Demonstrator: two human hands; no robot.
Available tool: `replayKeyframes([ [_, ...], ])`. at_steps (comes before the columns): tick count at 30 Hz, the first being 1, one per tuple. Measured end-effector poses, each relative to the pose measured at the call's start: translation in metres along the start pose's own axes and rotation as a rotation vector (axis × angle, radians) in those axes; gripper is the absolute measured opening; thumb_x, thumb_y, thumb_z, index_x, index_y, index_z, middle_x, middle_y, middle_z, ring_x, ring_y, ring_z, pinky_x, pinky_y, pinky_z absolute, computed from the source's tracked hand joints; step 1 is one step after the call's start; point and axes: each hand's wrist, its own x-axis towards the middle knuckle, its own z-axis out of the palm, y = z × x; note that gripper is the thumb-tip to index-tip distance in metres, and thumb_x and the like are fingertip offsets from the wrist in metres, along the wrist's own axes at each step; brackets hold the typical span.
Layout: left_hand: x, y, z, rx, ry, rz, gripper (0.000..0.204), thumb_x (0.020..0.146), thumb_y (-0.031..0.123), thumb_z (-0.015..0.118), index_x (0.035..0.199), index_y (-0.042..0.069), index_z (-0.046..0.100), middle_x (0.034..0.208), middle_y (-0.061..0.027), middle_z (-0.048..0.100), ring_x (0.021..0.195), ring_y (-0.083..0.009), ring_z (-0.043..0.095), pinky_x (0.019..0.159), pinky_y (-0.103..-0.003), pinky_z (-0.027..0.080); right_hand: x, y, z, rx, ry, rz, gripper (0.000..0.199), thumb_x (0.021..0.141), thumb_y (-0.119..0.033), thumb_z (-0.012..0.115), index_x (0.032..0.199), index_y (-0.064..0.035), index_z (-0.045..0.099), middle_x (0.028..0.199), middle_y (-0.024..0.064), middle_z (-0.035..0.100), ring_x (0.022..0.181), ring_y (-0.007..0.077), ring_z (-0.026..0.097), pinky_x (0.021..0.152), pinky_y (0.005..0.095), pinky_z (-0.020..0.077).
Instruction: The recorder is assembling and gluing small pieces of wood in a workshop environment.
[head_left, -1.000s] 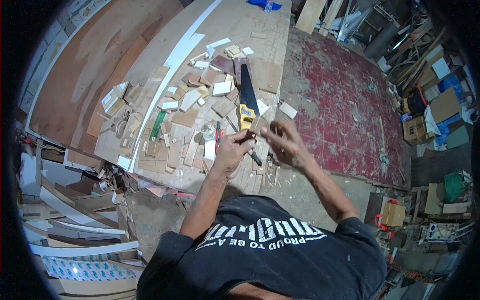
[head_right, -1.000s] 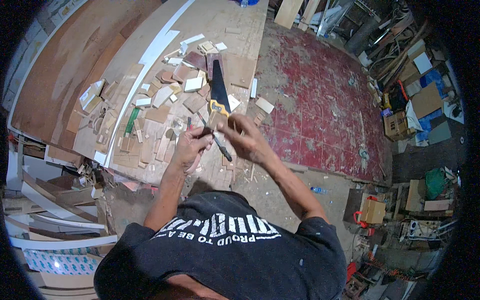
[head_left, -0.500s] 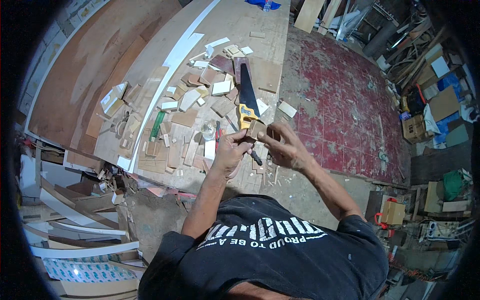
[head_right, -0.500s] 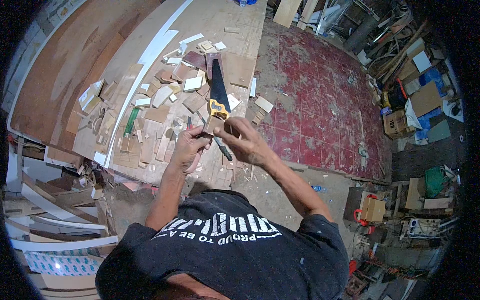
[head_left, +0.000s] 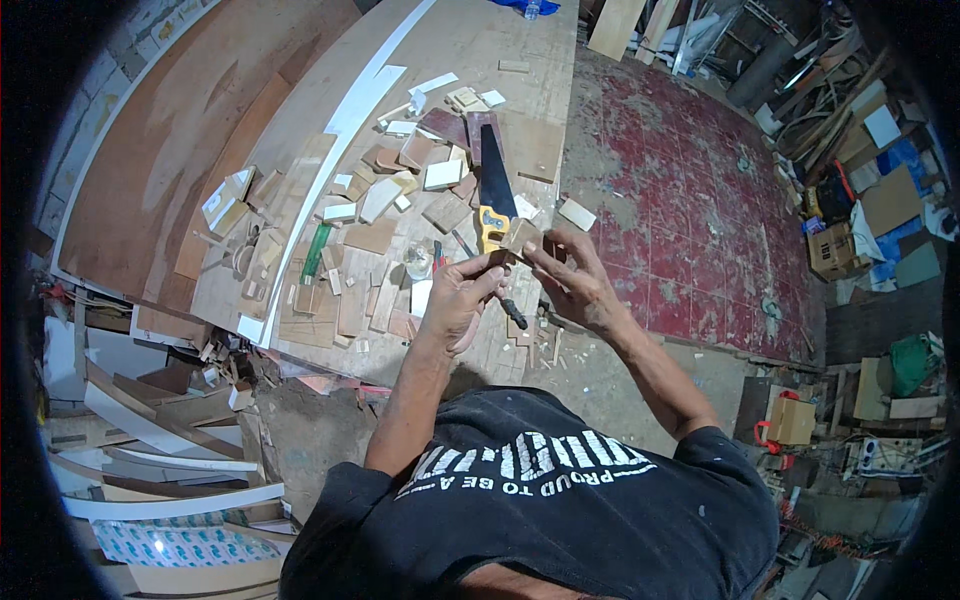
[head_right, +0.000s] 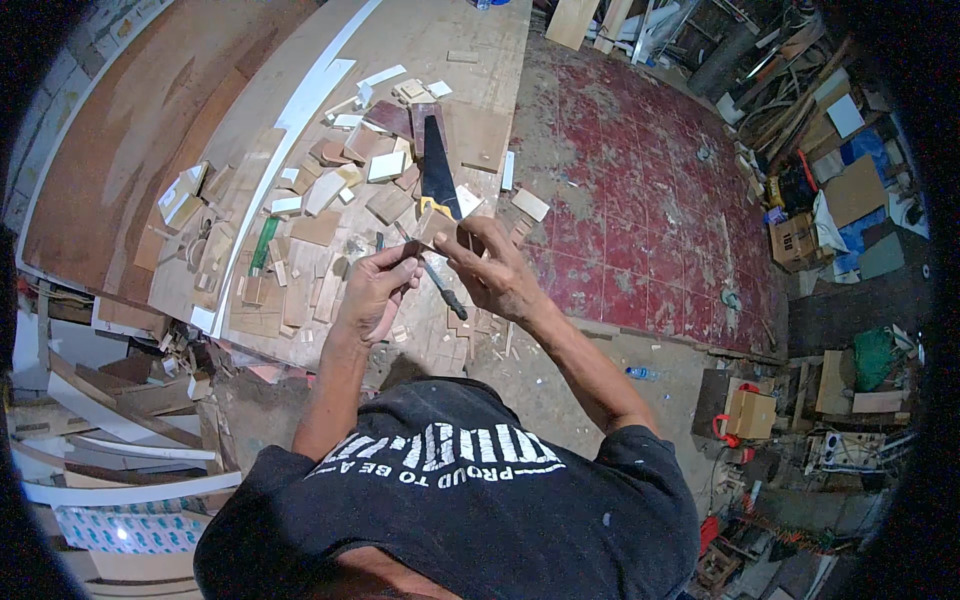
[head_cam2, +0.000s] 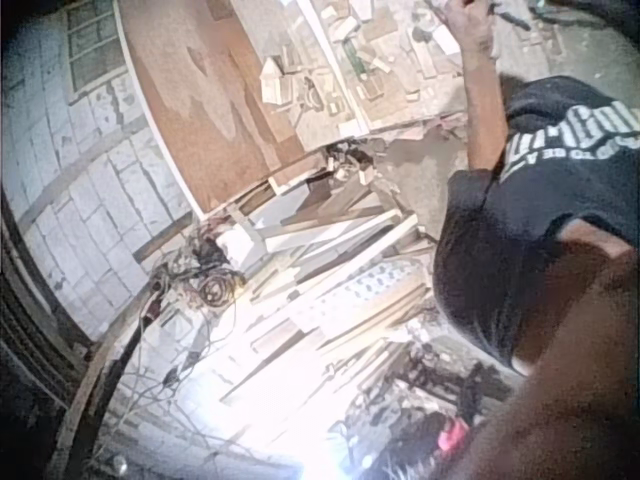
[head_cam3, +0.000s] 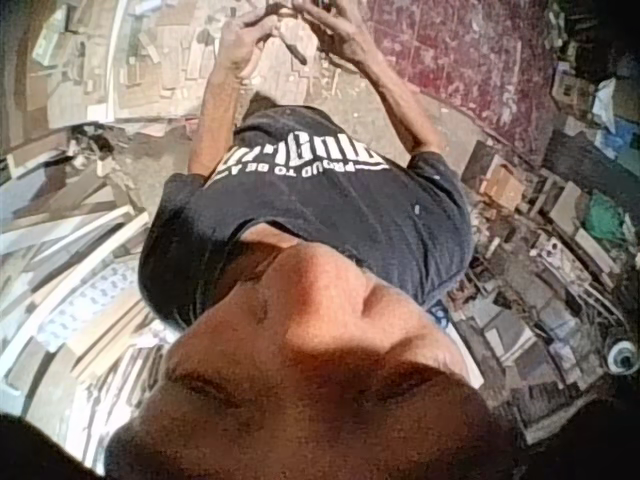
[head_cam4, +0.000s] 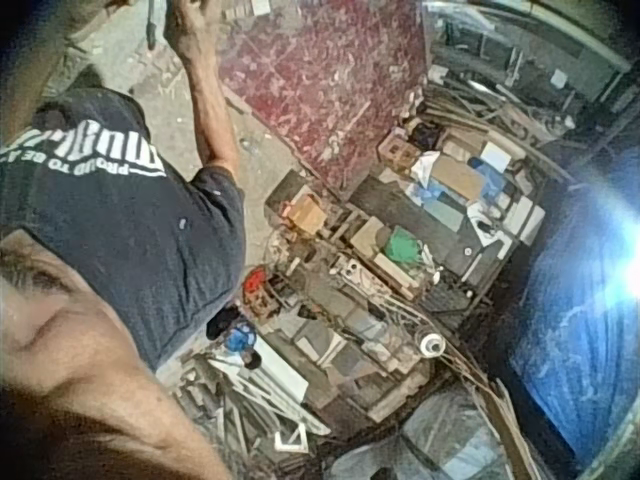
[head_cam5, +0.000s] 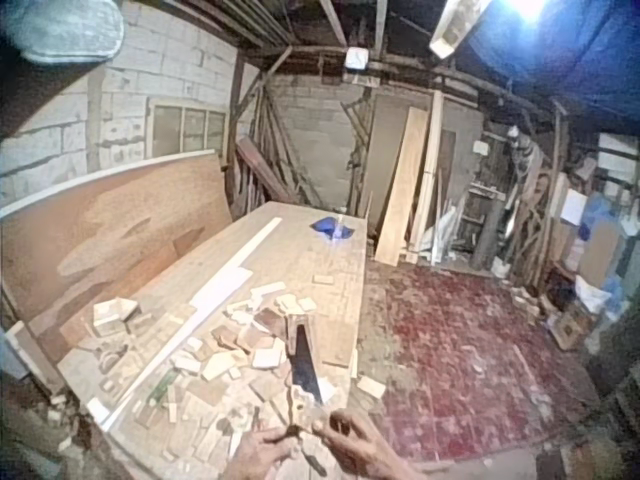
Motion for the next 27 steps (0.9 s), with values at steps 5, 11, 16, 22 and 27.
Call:
replayKeyframes([
  [5,0.001,0.007,0.004,-0.025,-0.006,-0.036,0.024,0.089,0.0,0.064,0.112,-0.006,0.064,0.091,-0.0061,0.066,0.074,-0.0089,0.057,0.069,-0.021,0.048,0.0,0.0,0.002,-0.023,-0.016,-0.059,0.058,0.079,0.005,0.068,0.131,-0.0162,0.058,0.109,0.0163,0.054,0.093,0.0277,0.058,0.073,0.0351,0.0516],
  [11,0.004,0.006,0.001,-0.033,-0.034,-0.071,0.02,0.09,0.001,0.063,0.109,-0.006,0.066,0.092,-0.0072,0.068,0.076,-0.0086,0.058,0.069,-0.021,0.046,0.011,0.005,-0.004,-0.068,0.01,-0.115,0.047,0.079,0.004,0.067,0.124,-0.0078,0.061,0.104,0.015,0.055,0.085,0.0271,0.057,0.071,0.037,0.0496],
  [16,0.002,-0.001,-0.005,-0.018,-0.072,-0.073,0.013,0.088,0.002,0.066,0.1,-0.003,0.068,0.086,-0.005,0.065,0.072,-0.0084,0.054,0.066,-0.021,0.044,0.008,0.0,-0.005,-0.07,-0.147,-0.101,0.049,0.078,0.003,0.067,0.125,-0.009,0.061,0.104,0.0161,0.056,0.087,0.0283,0.058,0.072,0.0367,0.051],
  [22,0.001,0.007,0.003,-0.004,0.018,-0.084,0.021,0.088,0.003,0.067,0.107,-0.004,0.067,0.088,-0.0057,0.065,0.072,-0.0087,0.053,0.067,-0.02,0.045,0.02,0.026,-0.023,-0.083,0.072,0.158,0.04,0.082,0.002,0.067,0.12,-0.0092,0.065,0.11,0.0185,0.057,0.095,0.0316,0.059,0.078,0.0385,0.0524],
  [27,0.006,0.002,-0.008,-0.028,-0.02,-0.08,0.018,0.089,0.0,0.064,0.106,-0.004,0.068,0.088,-0.0058,0.067,0.071,-0.0075,0.057,0.065,-0.02,0.046,0.013,0.007,-0.004,-0.027,-0.073,-0.041,0.052,0.08,0.002,0.068,0.129,-0.0142,0.059,0.107,0.0146,0.055,0.092,0.026,0.058,0.073,0.0332,0.0516],
])
